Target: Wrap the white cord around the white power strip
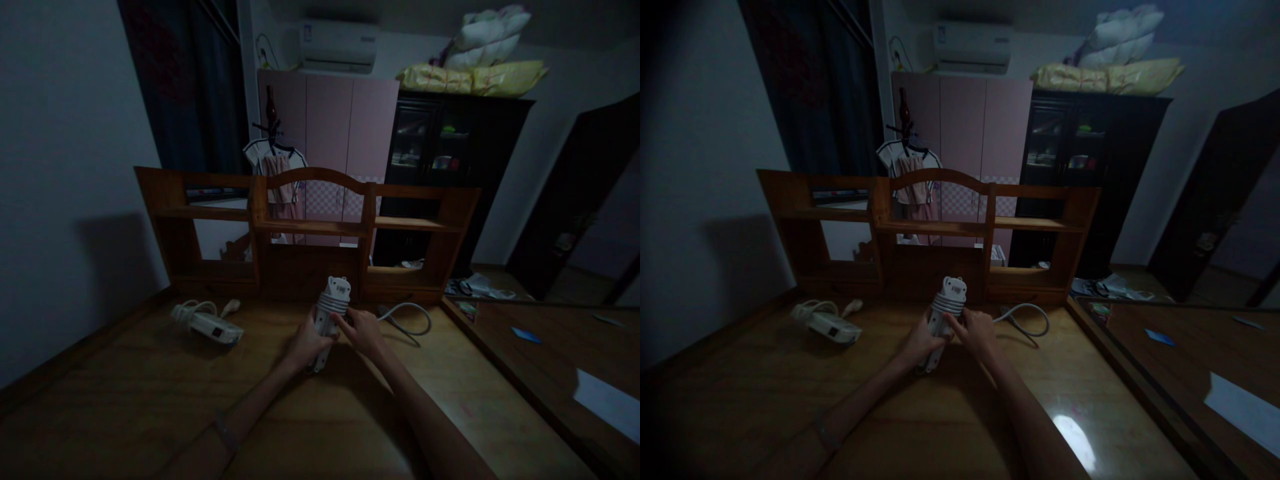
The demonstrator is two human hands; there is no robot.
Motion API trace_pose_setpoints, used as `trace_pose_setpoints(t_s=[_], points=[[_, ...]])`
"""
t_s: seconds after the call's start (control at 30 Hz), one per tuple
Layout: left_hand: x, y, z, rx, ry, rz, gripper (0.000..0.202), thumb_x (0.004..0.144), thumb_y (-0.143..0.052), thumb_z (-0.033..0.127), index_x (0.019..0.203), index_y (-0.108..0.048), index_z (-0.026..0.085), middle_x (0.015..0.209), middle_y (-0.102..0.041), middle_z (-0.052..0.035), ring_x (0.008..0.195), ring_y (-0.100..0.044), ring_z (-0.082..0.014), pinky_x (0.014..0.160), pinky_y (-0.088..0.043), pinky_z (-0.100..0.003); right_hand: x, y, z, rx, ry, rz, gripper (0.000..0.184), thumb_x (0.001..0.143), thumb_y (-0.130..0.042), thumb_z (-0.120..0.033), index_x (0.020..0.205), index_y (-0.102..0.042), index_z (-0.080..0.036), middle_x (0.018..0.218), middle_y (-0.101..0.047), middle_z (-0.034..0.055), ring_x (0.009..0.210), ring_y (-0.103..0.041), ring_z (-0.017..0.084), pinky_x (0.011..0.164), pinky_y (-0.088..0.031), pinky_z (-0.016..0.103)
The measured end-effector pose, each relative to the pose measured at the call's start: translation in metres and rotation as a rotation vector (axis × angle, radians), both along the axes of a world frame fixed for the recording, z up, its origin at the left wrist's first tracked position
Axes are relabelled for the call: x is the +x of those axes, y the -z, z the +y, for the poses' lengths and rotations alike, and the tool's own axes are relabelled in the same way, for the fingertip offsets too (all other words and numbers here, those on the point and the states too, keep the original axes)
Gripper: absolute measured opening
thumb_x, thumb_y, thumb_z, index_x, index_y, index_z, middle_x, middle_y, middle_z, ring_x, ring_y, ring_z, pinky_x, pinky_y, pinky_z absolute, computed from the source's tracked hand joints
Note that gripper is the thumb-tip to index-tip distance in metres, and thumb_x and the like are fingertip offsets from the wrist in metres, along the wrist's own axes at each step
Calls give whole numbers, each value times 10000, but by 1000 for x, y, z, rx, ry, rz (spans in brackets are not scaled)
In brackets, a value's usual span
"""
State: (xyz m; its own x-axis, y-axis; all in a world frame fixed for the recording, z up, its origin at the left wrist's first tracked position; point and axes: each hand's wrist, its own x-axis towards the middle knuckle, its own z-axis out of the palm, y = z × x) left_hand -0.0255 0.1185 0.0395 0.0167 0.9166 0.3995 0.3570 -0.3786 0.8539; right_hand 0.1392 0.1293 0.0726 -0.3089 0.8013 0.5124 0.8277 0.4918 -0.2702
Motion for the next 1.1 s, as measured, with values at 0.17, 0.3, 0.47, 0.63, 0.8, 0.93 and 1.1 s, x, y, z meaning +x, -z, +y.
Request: trace_pose_setpoints(t_s=[0.17,0.3,0.47,0.63,0.8,0.93,1.1], points=[[-1,3,1,-24,-8,25,633,631,-711,256,1201,-440,209,1053,-630,-50,885,-633,-204,745,-484,-288,1,1,1,7,17,-29,560,916,-305,-625,800,-637,-188,734,-692,57,714,-646,169,603,-298,243],[-1,4,2,-35,-22,17,640,619,-711,236,1198,-441,209,1048,-634,-50,882,-636,-206,746,-487,-289,1,1,1,23,18,-56,553,926,-292,-612,792,-627,-193,743,-694,52,704,-643,164,599,-290,247],[-1,7,4,-9,-19,22,645,622,-719,255,1203,-443,207,1081,-623,-61,923,-627,-215,770,-482,-296,0,2,2,17,16,-70,548,928,-294,-608,798,-625,-191,741,-695,53,697,-643,161,590,-287,246],[-3,7,4,-21,-24,29,651,627,-728,275,1208,-446,192,1076,-623,-73,909,-629,-215,764,-478,-300,1,2,3,19,9,-80,549,931,-288,-604,803,-631,-194,760,-701,59,710,-648,163,590,-295,244],[-3,4,1,-42,1,40,614,642,-716,283,1192,-456,196,1021,-638,-56,874,-632,-207,736,-483,-292,1,1,4,10,16,-113,554,935,-277,-600,813,-629,-190,771,-705,68,722,-655,169,582,-297,245],[-2,4,2,-41,-29,49,600,633,-717,283,1167,-461,190,1000,-637,-52,862,-633,-211,731,-485,-299,1,2,4,24,34,-146,555,941,-261,-592,834,-625,-187,771,-708,72,720,-660,174,581,-295,250],[-1,1,2,-40,-34,36,621,614,-734,273,1170,-467,203,1024,-640,-51,877,-634,-217,748,-487,-310,1,4,5,52,38,-167,555,948,-247,-582,839,-622,-187,757,-705,75,710,-660,174,579,-293,253]])
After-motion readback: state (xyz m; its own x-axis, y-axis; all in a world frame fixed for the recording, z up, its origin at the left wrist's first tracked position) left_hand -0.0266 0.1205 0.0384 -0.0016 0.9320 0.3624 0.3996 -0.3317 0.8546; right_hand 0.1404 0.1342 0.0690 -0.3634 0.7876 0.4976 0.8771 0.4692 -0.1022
